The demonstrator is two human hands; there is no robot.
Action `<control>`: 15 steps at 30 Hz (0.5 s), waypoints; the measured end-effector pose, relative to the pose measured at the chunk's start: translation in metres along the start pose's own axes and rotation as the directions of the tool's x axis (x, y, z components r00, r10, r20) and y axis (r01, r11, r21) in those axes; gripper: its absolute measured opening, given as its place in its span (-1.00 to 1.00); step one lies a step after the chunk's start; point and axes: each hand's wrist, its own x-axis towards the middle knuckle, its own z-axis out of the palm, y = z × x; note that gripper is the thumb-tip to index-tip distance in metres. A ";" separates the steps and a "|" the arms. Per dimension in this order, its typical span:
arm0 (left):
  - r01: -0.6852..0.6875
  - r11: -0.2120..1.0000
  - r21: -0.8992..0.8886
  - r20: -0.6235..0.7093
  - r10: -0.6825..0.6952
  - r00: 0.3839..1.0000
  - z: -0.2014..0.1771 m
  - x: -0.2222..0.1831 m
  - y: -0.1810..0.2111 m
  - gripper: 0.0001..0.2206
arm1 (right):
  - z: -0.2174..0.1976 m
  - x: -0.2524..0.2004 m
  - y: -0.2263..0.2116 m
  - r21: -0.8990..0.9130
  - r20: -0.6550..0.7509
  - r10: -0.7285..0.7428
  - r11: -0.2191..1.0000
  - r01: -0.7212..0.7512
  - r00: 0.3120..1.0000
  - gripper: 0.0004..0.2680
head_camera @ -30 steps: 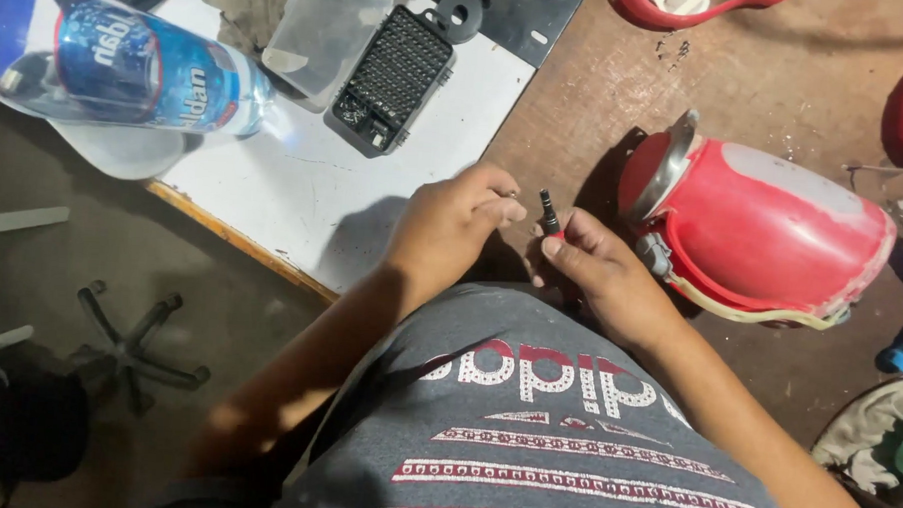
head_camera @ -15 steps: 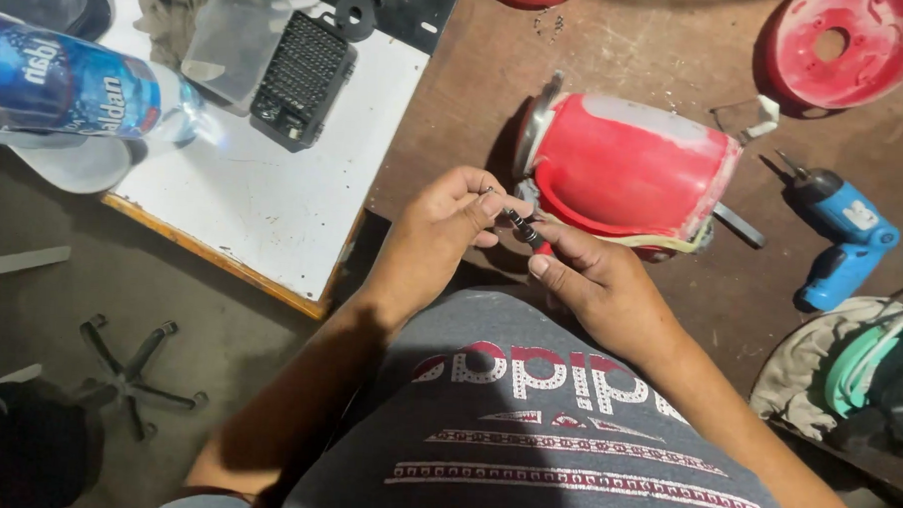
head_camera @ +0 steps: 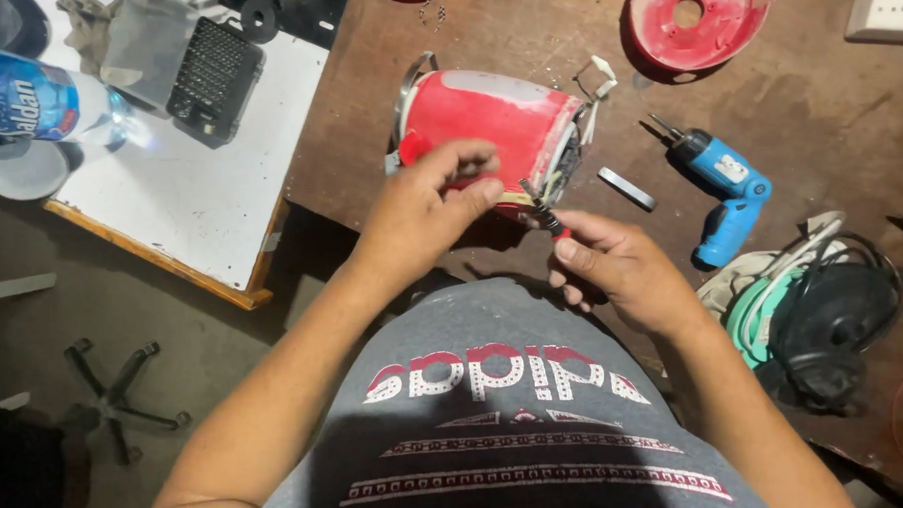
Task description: Dismantling the internal components of a red electric kettle using a screwdriver and an electric drill.
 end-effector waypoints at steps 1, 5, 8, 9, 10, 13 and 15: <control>-0.147 0.963 0.227 -0.059 0.165 0.985 0.009 0.016 -0.008 -0.61 | -0.021 -0.004 0.007 -0.047 -0.068 -0.011 0.999 0.008 0.998 -0.59; -0.183 0.597 0.781 0.012 0.278 0.960 0.057 0.071 0.019 -0.23 | -0.060 -0.024 -0.006 -0.328 -0.200 0.025 0.940 -0.091 0.980 -0.57; -0.058 0.537 0.842 0.011 0.089 0.996 0.063 0.107 0.014 -0.16 | -0.068 -0.024 -0.003 -0.276 -0.264 0.113 0.943 -0.187 0.958 -0.72; -0.052 0.533 0.844 0.007 0.085 0.996 0.060 0.106 0.014 -0.16 | -0.068 -0.018 -0.006 -0.273 -0.257 0.115 0.944 -0.186 0.960 -0.72; -0.042 0.562 0.826 0.018 0.049 0.999 0.059 0.104 0.012 -0.18 | -0.068 -0.014 -0.008 -0.293 -0.271 0.133 0.932 -0.214 0.953 -0.78; -0.067 0.588 0.806 0.047 0.049 0.998 0.055 0.092 0.003 -0.23 | -0.083 0.002 0.002 -0.466 -0.266 0.095 0.859 -0.214 0.959 -0.85; -0.118 0.582 0.804 0.082 0.088 0.993 0.050 0.090 0.000 -0.26 | -0.089 0.014 0.001 -0.598 -0.252 0.035 0.780 -0.184 0.967 -0.86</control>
